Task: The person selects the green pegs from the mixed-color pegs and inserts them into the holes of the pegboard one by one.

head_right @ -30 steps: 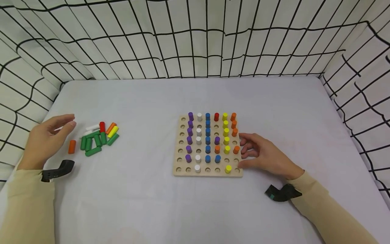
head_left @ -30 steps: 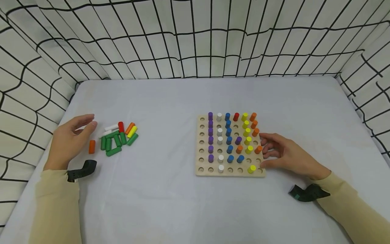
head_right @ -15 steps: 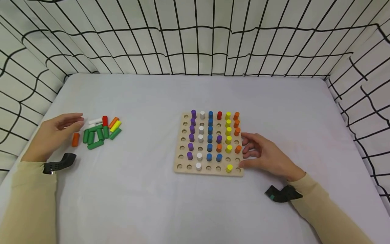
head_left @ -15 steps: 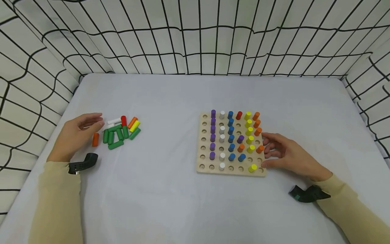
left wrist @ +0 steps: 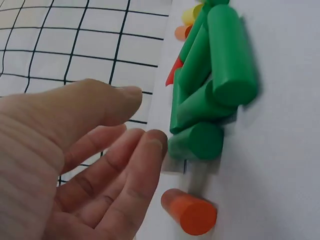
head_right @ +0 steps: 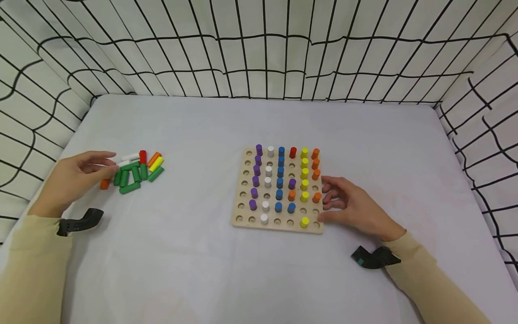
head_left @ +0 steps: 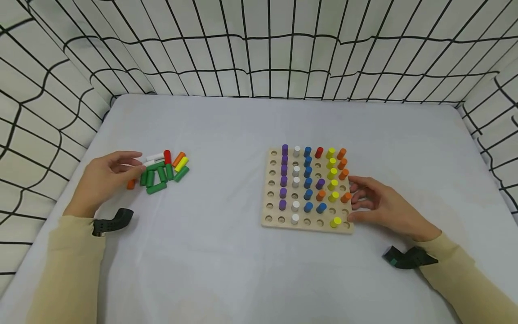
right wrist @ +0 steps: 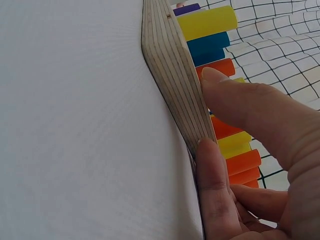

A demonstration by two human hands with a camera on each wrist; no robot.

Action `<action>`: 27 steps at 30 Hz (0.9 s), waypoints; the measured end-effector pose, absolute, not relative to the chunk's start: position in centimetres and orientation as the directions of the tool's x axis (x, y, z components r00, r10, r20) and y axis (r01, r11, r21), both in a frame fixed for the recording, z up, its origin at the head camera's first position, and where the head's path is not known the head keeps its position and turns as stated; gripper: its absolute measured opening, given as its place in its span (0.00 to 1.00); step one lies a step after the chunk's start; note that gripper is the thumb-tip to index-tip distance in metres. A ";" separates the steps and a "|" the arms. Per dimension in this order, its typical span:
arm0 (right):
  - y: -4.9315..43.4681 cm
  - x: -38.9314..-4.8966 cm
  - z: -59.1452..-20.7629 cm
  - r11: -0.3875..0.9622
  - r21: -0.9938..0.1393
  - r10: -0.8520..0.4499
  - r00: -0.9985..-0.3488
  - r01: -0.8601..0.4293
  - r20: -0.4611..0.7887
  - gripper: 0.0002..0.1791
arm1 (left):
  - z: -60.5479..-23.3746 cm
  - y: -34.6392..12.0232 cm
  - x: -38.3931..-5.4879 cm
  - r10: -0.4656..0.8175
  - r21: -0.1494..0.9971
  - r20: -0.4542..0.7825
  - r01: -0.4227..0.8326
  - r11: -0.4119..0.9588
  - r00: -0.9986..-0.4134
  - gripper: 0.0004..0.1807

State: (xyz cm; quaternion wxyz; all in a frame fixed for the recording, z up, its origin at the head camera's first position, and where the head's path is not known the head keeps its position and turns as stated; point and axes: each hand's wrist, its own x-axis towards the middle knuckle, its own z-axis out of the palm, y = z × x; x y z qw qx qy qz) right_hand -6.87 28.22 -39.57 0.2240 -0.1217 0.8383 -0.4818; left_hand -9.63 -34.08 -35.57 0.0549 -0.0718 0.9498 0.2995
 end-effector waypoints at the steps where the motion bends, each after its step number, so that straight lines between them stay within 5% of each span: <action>1: 28.2 -6.9 -39.6 0.509 -0.861 -0.420 -0.870 0.012 -0.260 0.50 | -35.5 -33.9 -9.5 -0.091 0.564 -0.142 -0.156 0.811 -0.986 0.33; 14: 28.4 -7.0 -39.7 0.520 -0.854 -0.418 -0.872 -0.003 -0.252 0.51 | -34.9 -31.7 -7.8 0.126 0.614 -0.146 0.010 0.790 -0.981 0.27; 27: 28.4 -7.1 -39.7 0.485 -0.874 -0.435 -0.866 0.006 -0.247 0.51 | -35.0 -30.4 -7.6 0.177 0.509 -0.180 0.062 0.859 -0.968 0.14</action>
